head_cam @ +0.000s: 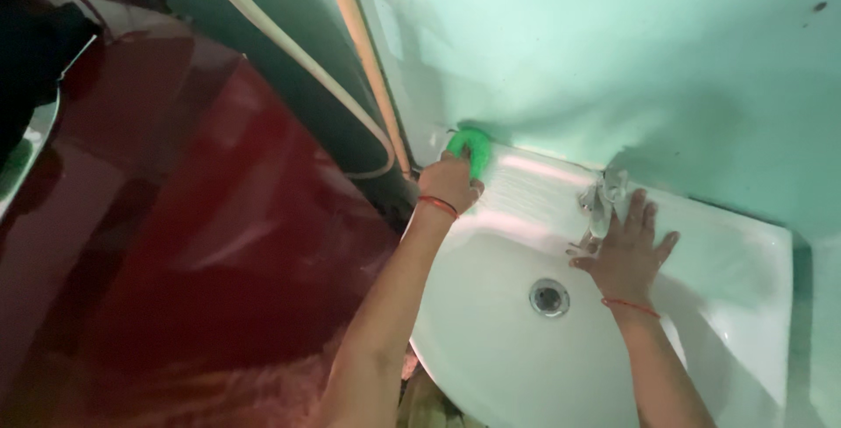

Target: The person cleans a white ceramic sink and its faucet using a green scouring pad and then rinses it with water.

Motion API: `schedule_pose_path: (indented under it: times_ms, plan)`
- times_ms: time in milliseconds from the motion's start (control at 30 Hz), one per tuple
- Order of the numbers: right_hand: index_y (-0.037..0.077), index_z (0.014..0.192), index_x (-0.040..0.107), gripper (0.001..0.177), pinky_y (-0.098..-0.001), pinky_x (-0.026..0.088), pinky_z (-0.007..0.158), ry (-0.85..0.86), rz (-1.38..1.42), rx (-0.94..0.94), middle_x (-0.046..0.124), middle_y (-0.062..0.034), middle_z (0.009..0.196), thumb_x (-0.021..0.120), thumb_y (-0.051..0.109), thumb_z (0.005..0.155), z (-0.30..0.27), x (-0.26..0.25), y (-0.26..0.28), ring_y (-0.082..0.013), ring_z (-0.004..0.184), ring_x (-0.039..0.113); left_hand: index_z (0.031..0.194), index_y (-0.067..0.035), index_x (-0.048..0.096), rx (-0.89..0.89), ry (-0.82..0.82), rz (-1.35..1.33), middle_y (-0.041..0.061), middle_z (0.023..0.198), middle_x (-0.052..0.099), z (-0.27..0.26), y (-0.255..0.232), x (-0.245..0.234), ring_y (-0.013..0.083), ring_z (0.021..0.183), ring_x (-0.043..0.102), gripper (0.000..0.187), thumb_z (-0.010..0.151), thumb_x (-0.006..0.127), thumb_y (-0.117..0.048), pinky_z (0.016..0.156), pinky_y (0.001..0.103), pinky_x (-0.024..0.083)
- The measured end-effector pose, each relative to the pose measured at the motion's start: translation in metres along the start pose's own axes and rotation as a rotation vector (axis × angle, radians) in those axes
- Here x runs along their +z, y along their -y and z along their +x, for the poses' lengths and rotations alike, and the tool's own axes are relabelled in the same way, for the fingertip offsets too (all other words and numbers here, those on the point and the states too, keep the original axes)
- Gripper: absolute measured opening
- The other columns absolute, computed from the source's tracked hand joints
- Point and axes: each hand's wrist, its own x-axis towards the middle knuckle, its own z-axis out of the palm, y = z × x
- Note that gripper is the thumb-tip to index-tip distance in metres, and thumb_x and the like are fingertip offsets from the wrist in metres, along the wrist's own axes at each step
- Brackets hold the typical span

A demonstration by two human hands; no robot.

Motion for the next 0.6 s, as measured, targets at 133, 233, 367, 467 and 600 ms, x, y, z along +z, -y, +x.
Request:
schedule_pose_path:
  times_ms: [133,233,367,467,600]
  plan:
    - [0.024,0.160,0.036,0.128,-0.0752,0.025,0.113,0.014,-0.011,-0.014,0.023,-0.0156,0.171,0.093,0.057,0.049,-0.003,0.001,-0.003,-0.0374,0.155,0.026,0.145,-0.013,0.052,0.109,-0.077,0.007,0.024,0.114,0.063,-0.048,0.019,0.001,0.0409,0.095,0.069,0.073,0.080,0.071,-0.041,0.074,0.049,0.058]
    - [0.026,0.160,0.038,0.127,-0.0773,0.025,0.111,0.004,0.033,-0.010,0.026,-0.0164,0.171,0.093,0.055,0.049,-0.009,0.001,-0.003,-0.0390,0.155,0.027,0.145,-0.021,0.053,0.045,0.020,-0.028,0.017,0.120,0.063,-0.133,0.033,-0.010,0.0369,0.088,0.070,0.071,0.079,0.070,-0.041,0.075,0.049,0.058]
    - [0.025,0.162,0.040,0.129,-0.0801,0.023,0.109,-0.057,0.106,-0.030,0.027,-0.0175,0.170,0.093,0.051,0.047,-0.006,-0.001,-0.003,-0.0417,0.153,0.027,0.144,-0.031,0.055,0.051,0.128,-0.049,0.015,0.116,0.062,-0.202,0.032,-0.027,0.0344,0.086,0.071,0.070,0.076,0.071,-0.039,0.073,0.046,0.059]
    - [0.022,0.160,0.042,0.116,-0.0799,0.025,0.109,-0.087,0.031,-0.052,0.028,-0.0199,0.172,0.093,0.051,0.060,-0.003,0.001,-0.004,-0.0431,0.153,0.029,0.148,-0.026,0.049,0.102,0.084,0.033,0.022,0.122,0.058,-0.171,0.042,-0.025,0.0373,0.081,0.070,0.072,0.082,0.072,-0.041,0.066,0.048,0.058]
    - [0.023,0.161,0.039,0.131,-0.0774,0.025,0.108,-0.040,0.037,-0.060,0.027,-0.0184,0.168,0.096,0.049,0.046,-0.008,-0.003,-0.009,-0.0423,0.150,0.028,0.144,-0.027,0.054,0.070,-0.140,0.019,0.019,0.127,0.061,-0.095,0.030,-0.014,0.0359,0.088,0.072,0.064,0.084,0.073,-0.040,0.078,0.046,0.059]
